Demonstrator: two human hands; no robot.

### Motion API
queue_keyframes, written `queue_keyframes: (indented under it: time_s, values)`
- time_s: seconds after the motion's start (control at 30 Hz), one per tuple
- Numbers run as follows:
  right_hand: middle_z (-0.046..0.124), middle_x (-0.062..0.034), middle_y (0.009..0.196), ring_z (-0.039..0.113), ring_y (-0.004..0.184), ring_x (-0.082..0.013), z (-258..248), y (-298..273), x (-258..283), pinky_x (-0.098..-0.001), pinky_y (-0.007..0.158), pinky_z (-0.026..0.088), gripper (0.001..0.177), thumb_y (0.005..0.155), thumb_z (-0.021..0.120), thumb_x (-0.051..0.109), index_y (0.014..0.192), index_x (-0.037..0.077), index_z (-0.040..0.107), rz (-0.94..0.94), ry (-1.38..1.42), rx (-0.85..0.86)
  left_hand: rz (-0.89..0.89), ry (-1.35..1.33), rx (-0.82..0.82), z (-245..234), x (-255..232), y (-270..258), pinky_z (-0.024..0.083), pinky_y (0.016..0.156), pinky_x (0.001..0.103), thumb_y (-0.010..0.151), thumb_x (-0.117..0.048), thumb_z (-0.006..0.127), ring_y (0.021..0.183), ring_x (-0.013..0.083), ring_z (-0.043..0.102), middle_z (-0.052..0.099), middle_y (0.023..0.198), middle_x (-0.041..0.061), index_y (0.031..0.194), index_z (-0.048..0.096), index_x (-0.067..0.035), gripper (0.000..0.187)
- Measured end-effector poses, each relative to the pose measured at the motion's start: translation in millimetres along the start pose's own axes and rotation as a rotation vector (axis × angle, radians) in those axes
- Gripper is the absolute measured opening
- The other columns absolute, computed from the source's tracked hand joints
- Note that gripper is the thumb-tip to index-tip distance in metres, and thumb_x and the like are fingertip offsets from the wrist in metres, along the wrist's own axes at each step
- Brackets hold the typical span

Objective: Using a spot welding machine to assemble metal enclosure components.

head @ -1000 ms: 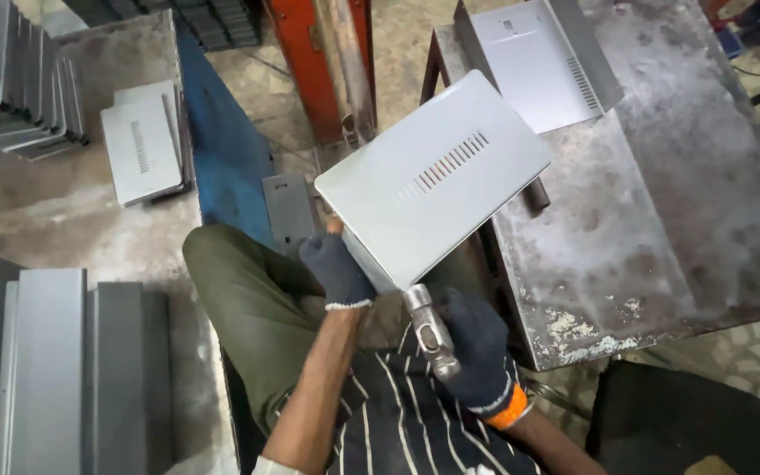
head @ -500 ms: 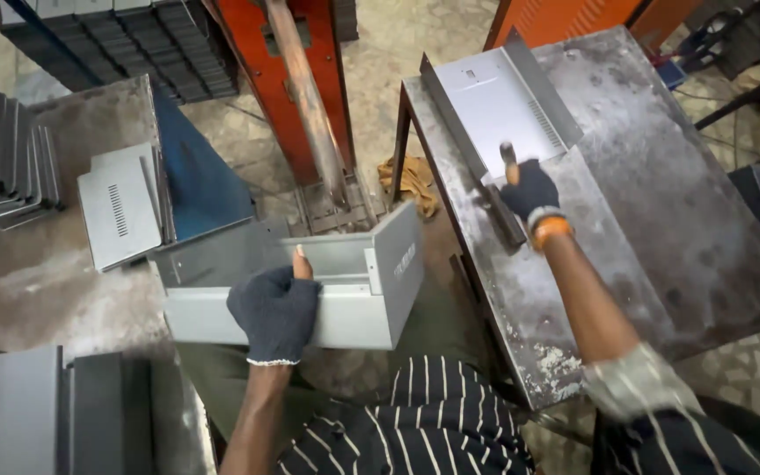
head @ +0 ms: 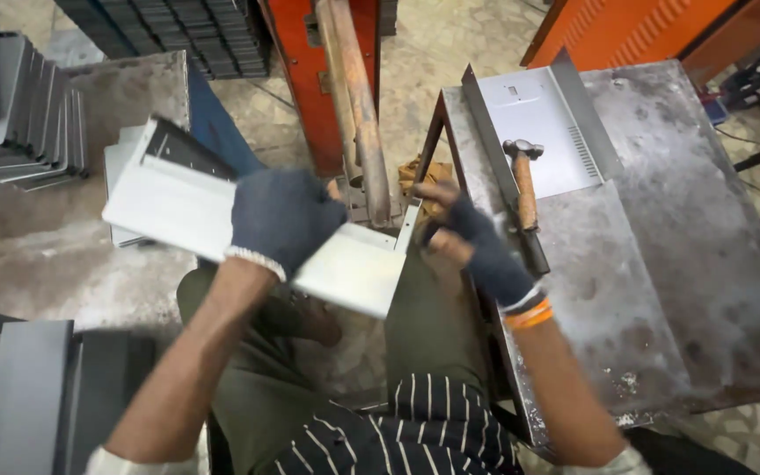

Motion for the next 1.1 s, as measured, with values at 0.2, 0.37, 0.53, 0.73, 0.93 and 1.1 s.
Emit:
queue_keyframes:
  time_s: [0.2,0.37,0.53,0.73,0.93,1.1]
  values:
    - [0.045,-0.0081,0.154,0.044,0.144,-0.0201,50,18,34,-0.0358,0.122,0.036,0.09,0.089,0.081,0.046,0.157,0.006,0.039,-0.299,0.06,0.093,0.04,0.118,0.123,-7,11,35,0.054,0.065,0.053,0.084,-0.036,0.066,0.064,0.0402,0.068,0.069,0.07,0.022,0.072,0.077,-0.007,0.033]
    - [0.048,-0.0083,0.151,0.042,0.147,-0.0198,47,30,26,-0.034,0.124,0.031,0.081,0.087,0.081,0.042,0.15,0.005,0.045,-0.395,-0.245,0.018,0.025,0.151,0.068,-4,20,37,0.053,0.064,0.053,0.085,-0.036,0.066,0.064,0.0411,0.067,0.068,0.069,0.023,0.068,0.076,-0.005,0.037]
    - [0.048,-0.0074,0.145,0.044,0.137,-0.0184,47,33,22,-0.032,0.118,0.035,0.078,0.086,0.085,0.036,0.146,0.006,0.045,-0.414,-0.102,0.041,0.03,0.114,0.036,-6,18,38,0.053,0.064,0.053,0.087,-0.036,0.065,0.061,0.0423,0.066,0.067,0.066,0.023,0.066,0.075,-0.006,0.038]
    - [0.05,-0.0045,0.134,0.054,0.101,-0.0114,48,34,21,-0.0279,0.086,0.05,0.079,0.083,0.084,0.035,0.144,0.006,0.044,-0.26,0.051,0.056,0.04,0.137,0.039,-5,16,40,0.053,0.063,0.053,0.087,-0.037,0.067,0.058,0.0421,0.065,0.065,0.063,0.023,0.066,0.075,-0.005,0.039]
    - [0.052,-0.0062,0.129,0.054,0.113,-0.0162,44,34,14,-0.0309,0.1,0.046,0.073,0.088,0.082,0.037,0.143,0.005,0.046,-0.31,-0.011,0.017,0.055,0.053,0.113,-8,13,42,0.053,0.062,0.052,0.079,-0.037,0.071,0.055,0.0394,0.066,0.066,0.062,0.022,0.067,0.077,-0.007,0.032]
    - [0.051,-0.0057,0.136,0.048,0.134,-0.0171,45,34,20,-0.0305,0.12,0.036,0.07,0.089,0.082,0.037,0.14,0.004,0.048,-0.44,-0.14,-0.003,0.064,0.086,0.064,-3,16,39,0.053,0.062,0.052,0.08,-0.036,0.072,0.057,0.0407,0.065,0.066,0.063,0.022,0.067,0.076,-0.006,0.033]
Point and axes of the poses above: each hand's wrist, its own y-axis towards the middle knuckle, its own z-axis out of the palm, x = y × z, the point moved 4 cm from there along y, towards the middle knuckle
